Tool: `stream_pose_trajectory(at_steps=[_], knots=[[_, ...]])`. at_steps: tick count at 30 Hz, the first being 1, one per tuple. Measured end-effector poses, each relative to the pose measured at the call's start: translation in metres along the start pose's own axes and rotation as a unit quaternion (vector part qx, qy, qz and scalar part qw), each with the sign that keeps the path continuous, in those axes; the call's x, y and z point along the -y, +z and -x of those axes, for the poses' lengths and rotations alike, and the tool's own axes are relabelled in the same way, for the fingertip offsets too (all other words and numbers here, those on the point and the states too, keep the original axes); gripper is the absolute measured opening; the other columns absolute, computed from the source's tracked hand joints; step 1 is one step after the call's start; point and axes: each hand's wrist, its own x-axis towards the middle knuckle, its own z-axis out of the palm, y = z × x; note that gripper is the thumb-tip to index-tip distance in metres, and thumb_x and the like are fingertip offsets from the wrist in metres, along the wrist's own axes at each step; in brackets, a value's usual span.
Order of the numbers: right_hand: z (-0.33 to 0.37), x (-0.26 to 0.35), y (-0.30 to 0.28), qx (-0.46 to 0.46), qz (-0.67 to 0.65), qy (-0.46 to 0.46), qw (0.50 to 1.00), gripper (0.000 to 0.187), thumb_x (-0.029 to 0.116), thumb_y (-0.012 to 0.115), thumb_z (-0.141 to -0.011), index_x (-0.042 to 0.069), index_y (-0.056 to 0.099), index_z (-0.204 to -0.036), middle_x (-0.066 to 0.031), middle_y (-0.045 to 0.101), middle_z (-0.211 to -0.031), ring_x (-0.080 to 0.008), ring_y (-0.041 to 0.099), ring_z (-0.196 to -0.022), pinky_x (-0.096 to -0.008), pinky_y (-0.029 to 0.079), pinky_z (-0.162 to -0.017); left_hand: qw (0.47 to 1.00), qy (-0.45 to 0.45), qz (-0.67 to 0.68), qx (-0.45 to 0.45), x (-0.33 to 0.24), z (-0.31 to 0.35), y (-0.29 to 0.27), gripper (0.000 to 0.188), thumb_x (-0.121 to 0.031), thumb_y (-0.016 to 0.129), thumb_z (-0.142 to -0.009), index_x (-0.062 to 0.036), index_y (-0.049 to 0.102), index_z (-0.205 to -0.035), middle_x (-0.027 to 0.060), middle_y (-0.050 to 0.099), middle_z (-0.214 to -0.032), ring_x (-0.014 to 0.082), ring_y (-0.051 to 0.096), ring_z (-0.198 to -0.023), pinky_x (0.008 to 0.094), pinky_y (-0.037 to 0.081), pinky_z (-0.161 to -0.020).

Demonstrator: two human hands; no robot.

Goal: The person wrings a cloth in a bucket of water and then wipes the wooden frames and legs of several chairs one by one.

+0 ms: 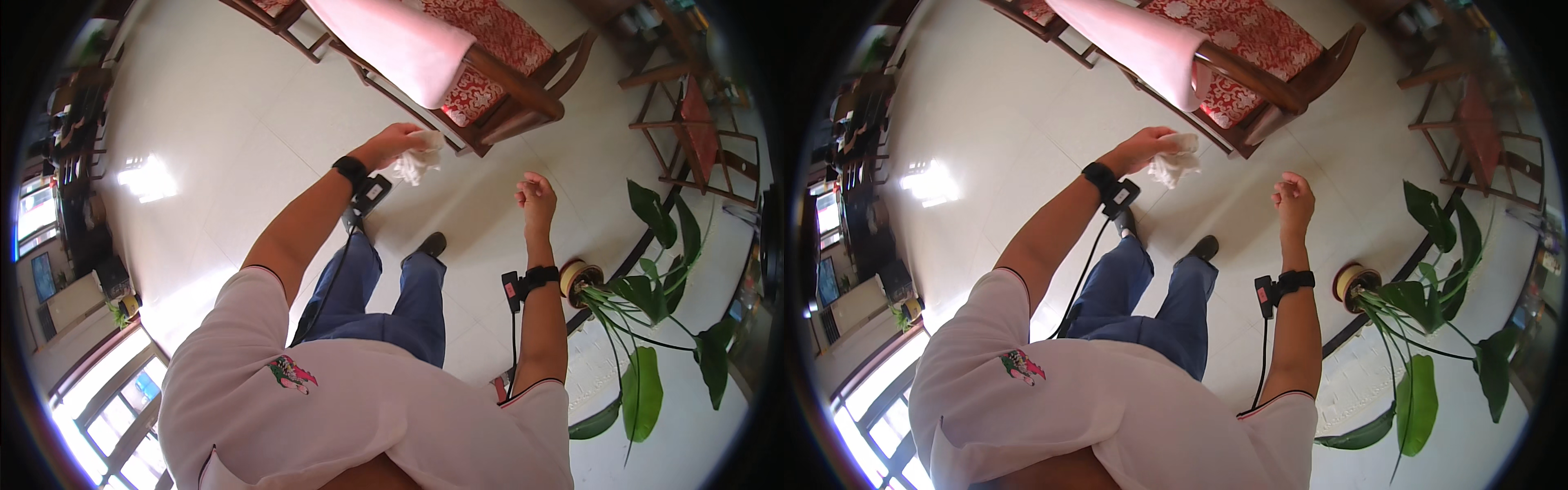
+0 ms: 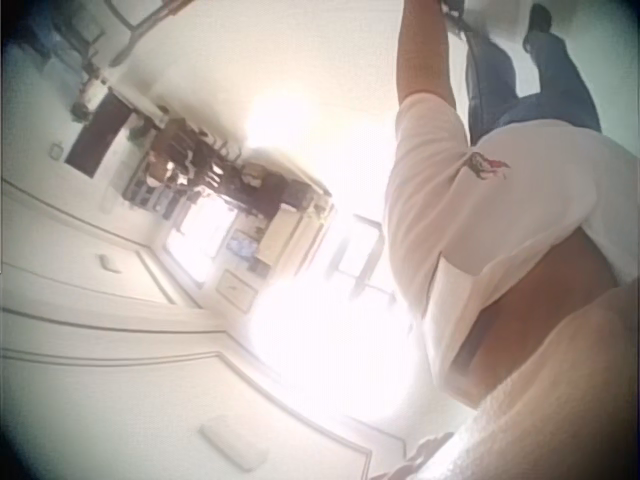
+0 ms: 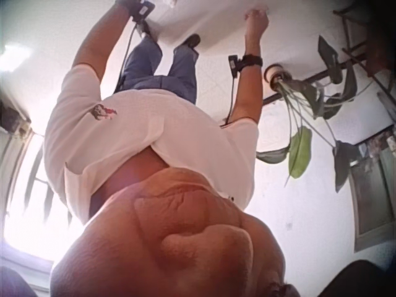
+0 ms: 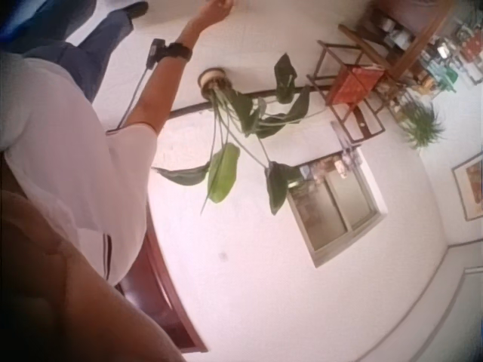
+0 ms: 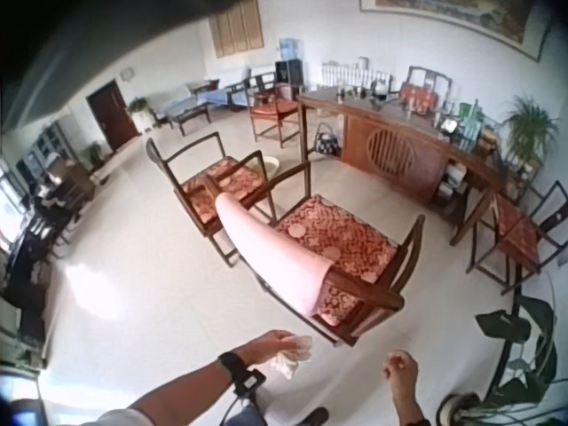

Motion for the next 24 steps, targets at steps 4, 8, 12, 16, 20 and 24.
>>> stream_pose_trajectory(at_steps=[4, 8, 12, 16, 20, 24], knots=[[-0.014, -0.061, 0.011, 0.014, -0.023, -0.01, 1.0, 0.018, 0.005, 0.058, -0.084, 0.004, 0.061, -0.101, -0.0026, 0.062, -0.078, -0.0102, 0.057, -0.057, -0.022, 0.044, -0.05, 0.988, 0.119, 0.092, -0.047, 0.014, -0.077, 0.029, 0.046, -0.012, 0.063, -0.087, 0.0026, 0.047, -0.127, 0.0098, 0.06, -0.113, 0.0191, 0.061, -0.098, 0.0308, 0.048, -0.088], [-0.037, -0.124, 0.027, 0.002, -0.032, -0.016, 0.999, 0.017, 0.007, 0.057, -0.085, 0.004, 0.06, -0.101, -0.003, 0.062, -0.078, -0.01, 0.056, -0.056, -0.0214, 0.042, -0.048, 0.972, 0.17, -0.139, -0.086, 0.037, -0.146, 0.037, 0.051, -0.018, 0.064, -0.087, -0.0045, 0.045, -0.133, 0.0092, 0.061, -0.111, 0.0171, 0.059, -0.097, 0.0293, 0.048, -0.086], [-0.076, -0.178, 0.059, 0.008, 0.003, -0.094, 0.996, 0.023, 0.006, 0.058, -0.087, 0.003, 0.058, -0.109, -0.0059, 0.063, -0.087, -0.0134, 0.06, -0.07, -0.0252, 0.049, -0.063, 0.614, 0.42, -0.663, -0.086, 0.099, -0.195, 0.016, 0.063, -0.015, 0.067, -0.076, -0.0078, 0.044, -0.134, 0.016, 0.033, -0.142, 0.0322, 0.026, -0.135, 0.0449, 0.028, -0.109], [-0.114, -0.202, 0.066, -0.026, 0.061, -0.206, 0.976, 0.035, 0.003, 0.059, -0.086, 0.003, 0.054, -0.12, -0.0108, 0.063, -0.102, -0.0178, 0.061, -0.088, -0.0285, 0.049, -0.081, 0.715, 0.369, -0.58, -0.126, 0.123, -0.204, 0.043, 0.059, -0.014, 0.071, -0.073, -0.0025, 0.049, -0.127, 0.0139, 0.041, -0.137, 0.032, 0.034, -0.13, 0.042, 0.035, -0.105], [-0.146, -0.188, 0.088, -0.07, 0.068, -0.245, 0.964, 0.035, 0.004, 0.059, -0.087, 0.004, 0.054, -0.121, -0.0126, 0.059, -0.116, -0.0231, 0.059, -0.097, -0.0321, 0.047, -0.085, 0.661, 0.473, -0.559, -0.165, 0.135, -0.21, 0.037, 0.048, -0.009, 0.071, -0.07, -0.0003, 0.058, -0.115, 0.0125, 0.051, -0.124, 0.0299, 0.043, -0.12, 0.0381, 0.038, -0.102], [-0.181, -0.181, 0.097, -0.14, 0.148, -0.463, 0.863, 0.027, 0.009, 0.055, -0.091, 0.001, 0.055, -0.117, -0.013, 0.055, -0.121, -0.0293, 0.048, -0.111, -0.0363, 0.039, -0.097, 0.635, 0.505, -0.546, -0.207, 0.149, -0.21, 0.043, 0.047, -0.008, 0.071, -0.068, -0.0006, 0.059, -0.112, 0.0104, 0.053, -0.12, 0.0288, 0.045, -0.114, 0.0362, 0.039, -0.1]])
